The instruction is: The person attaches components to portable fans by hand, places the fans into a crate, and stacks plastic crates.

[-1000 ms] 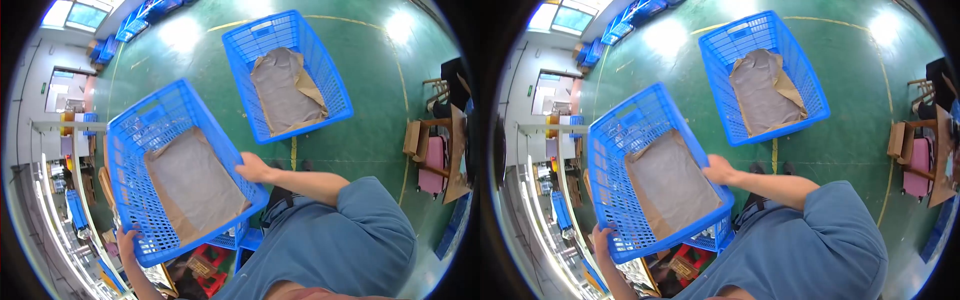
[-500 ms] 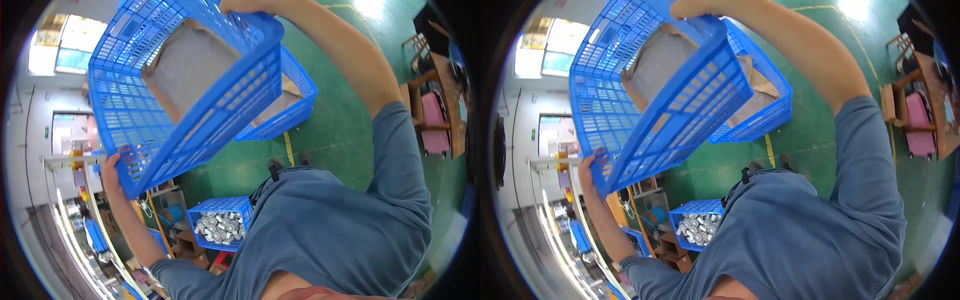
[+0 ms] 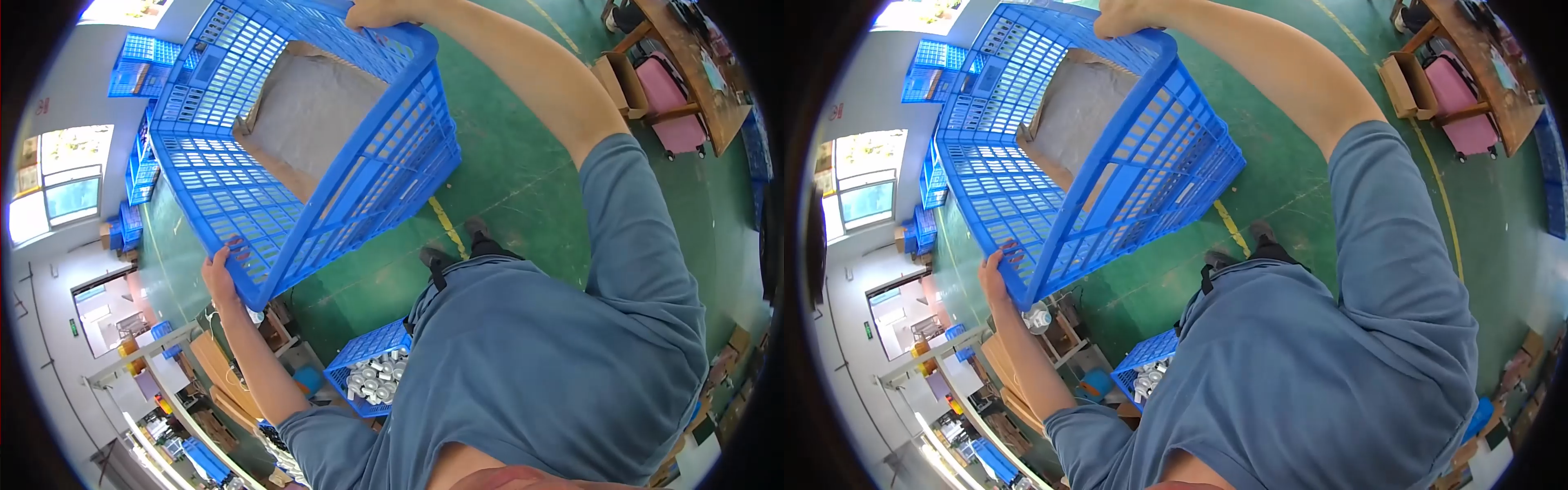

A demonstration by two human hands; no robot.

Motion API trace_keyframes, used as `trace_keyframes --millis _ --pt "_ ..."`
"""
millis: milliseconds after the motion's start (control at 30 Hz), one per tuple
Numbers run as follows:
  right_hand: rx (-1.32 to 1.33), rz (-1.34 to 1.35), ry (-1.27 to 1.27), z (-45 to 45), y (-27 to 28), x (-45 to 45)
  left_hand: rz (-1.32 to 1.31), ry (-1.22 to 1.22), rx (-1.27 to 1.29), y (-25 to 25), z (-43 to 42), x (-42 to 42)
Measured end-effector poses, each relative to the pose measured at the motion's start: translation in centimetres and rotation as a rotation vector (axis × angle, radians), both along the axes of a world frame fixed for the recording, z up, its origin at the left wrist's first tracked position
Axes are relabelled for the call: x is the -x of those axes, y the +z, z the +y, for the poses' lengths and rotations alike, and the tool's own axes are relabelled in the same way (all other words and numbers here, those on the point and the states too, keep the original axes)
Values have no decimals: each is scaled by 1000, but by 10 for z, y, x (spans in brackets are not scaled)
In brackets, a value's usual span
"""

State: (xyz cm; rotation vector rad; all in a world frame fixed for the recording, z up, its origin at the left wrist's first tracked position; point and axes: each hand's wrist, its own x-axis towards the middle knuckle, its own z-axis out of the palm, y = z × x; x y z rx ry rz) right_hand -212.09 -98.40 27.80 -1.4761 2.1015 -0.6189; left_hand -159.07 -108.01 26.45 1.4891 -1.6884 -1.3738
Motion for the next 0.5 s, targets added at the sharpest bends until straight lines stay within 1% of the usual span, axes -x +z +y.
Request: trace_keyframes --millis 67,133,167,233,267,333,367,400,433,467,500 --pt "-1 -18 -36 -1 5 1 8 61 -3 -4 -3 -2" --pt "97 14 -83 1 1 -3 9 55 -14 -5 -4 -5" --pt "92 15 -81 -4 -5 0 14 53 -17 -5 -3 -5" --pt "213 57 -100 -13 -19 7 -3 50 -25 -3 -8 3" --pt "209 53 -88 -11 -24 2 -27 59 -35 -1 -2 1" --pt "136 60 -45 -10 -33 3 1 83 -70 -11 8 -1" --pt "211 68 46 0 -34 5 31 95 -86 -8 6 -2" --pt "301 78 146 20 -35 5 0 147 -140 5 25 5" --pt "268 21 70 43 -32 -3 -23 206 -186 16 56 14" --pt "357 -94 -46 65 -30 -16 5 195 -100 6 73 6" --pt "458 -187 -101 81 -24 -29 19 175 -22 -3 89 -6"
